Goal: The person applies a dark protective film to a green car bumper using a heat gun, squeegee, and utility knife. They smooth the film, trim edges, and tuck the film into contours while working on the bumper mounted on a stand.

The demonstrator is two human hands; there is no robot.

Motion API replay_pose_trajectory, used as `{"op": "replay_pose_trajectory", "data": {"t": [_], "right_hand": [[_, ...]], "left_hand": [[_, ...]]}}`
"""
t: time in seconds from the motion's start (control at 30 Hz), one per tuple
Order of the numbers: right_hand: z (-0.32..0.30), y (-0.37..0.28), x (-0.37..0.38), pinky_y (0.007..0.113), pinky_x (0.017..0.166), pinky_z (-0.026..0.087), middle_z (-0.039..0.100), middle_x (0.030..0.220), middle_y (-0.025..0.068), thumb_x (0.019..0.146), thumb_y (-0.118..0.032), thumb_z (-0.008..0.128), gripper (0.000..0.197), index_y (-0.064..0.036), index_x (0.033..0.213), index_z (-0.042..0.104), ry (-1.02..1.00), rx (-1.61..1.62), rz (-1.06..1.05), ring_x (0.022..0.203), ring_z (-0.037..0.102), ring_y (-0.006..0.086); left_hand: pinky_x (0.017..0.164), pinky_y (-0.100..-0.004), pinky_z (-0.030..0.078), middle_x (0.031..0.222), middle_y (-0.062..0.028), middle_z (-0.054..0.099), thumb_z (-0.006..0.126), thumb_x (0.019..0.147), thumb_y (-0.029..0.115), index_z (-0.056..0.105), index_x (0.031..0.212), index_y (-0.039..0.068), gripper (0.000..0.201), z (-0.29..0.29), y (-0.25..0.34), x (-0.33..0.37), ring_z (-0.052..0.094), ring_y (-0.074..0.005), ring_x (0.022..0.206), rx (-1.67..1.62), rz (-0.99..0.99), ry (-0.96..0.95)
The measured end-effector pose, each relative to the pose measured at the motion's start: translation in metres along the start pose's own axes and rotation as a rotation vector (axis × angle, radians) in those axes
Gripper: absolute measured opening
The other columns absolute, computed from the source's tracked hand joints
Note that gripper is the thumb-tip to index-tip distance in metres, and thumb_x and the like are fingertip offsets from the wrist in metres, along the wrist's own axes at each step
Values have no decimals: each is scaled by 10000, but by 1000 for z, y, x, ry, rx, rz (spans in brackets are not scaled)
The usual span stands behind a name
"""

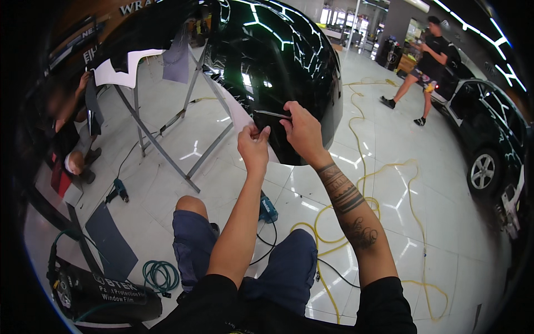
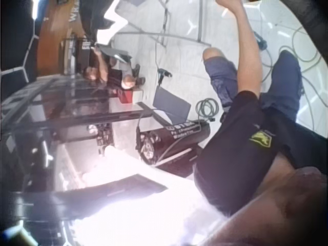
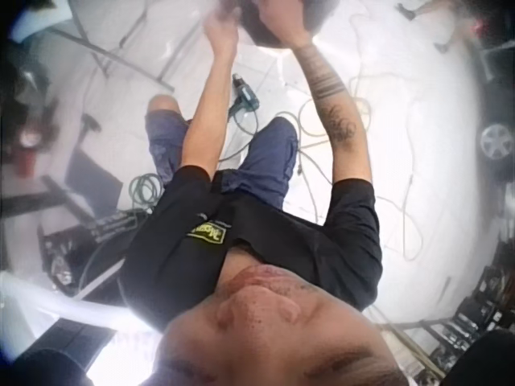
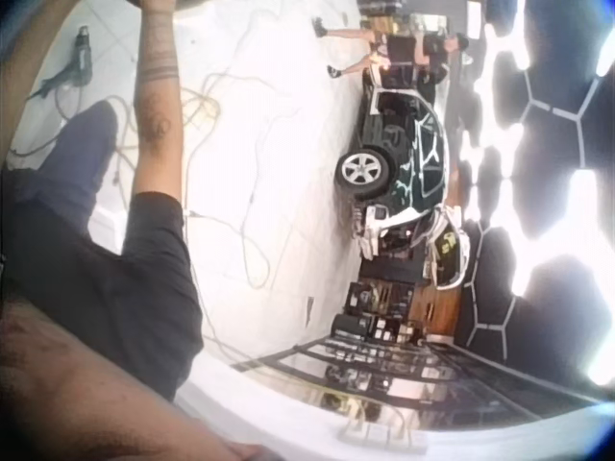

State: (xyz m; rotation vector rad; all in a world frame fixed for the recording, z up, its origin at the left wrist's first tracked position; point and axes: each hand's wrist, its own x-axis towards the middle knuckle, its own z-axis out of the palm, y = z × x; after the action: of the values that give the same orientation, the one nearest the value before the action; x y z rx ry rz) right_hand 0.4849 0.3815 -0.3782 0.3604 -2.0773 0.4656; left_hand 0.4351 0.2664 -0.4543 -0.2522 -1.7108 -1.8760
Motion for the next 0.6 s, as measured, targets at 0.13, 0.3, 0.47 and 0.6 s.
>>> {"op": "replay_pose_trajectory", "data": {"t": [0.13,0.3,0.47,0.6], "right_hand": [[1,9,-8,407,684,491,607,911,102,744,-83,709,335,-71,1028,532,12,-40,-16,824,601,314],[0,-4,-2,407,678,486,581,872,88,743,-98,706,305,-73,988,527,27,-4,39,824,581,298],[2,-4,-5,418,672,486,583,864,85,734,-74,697,286,-77,967,532,24,-20,67,823,579,304],[-3,-3,-8,439,666,483,612,837,112,753,-102,718,295,-74,975,526,0,-57,99,804,602,326]], "left_hand": [[690,-362,468,748,-154,612,696,831,88,593,857,-34,162,10,1,-17,579,-290,674,161,176,76],[625,-342,479,725,-127,602,666,857,76,587,843,-27,130,1,5,-4,590,-235,631,147,99,-19],[619,-282,510,755,-43,581,649,894,88,573,819,0,138,-18,-14,7,580,-131,661,-318,-130,-324],[668,-265,530,777,-18,551,634,912,95,563,862,5,125,-20,-5,-4,563,-122,687,-590,-323,-406]]}}
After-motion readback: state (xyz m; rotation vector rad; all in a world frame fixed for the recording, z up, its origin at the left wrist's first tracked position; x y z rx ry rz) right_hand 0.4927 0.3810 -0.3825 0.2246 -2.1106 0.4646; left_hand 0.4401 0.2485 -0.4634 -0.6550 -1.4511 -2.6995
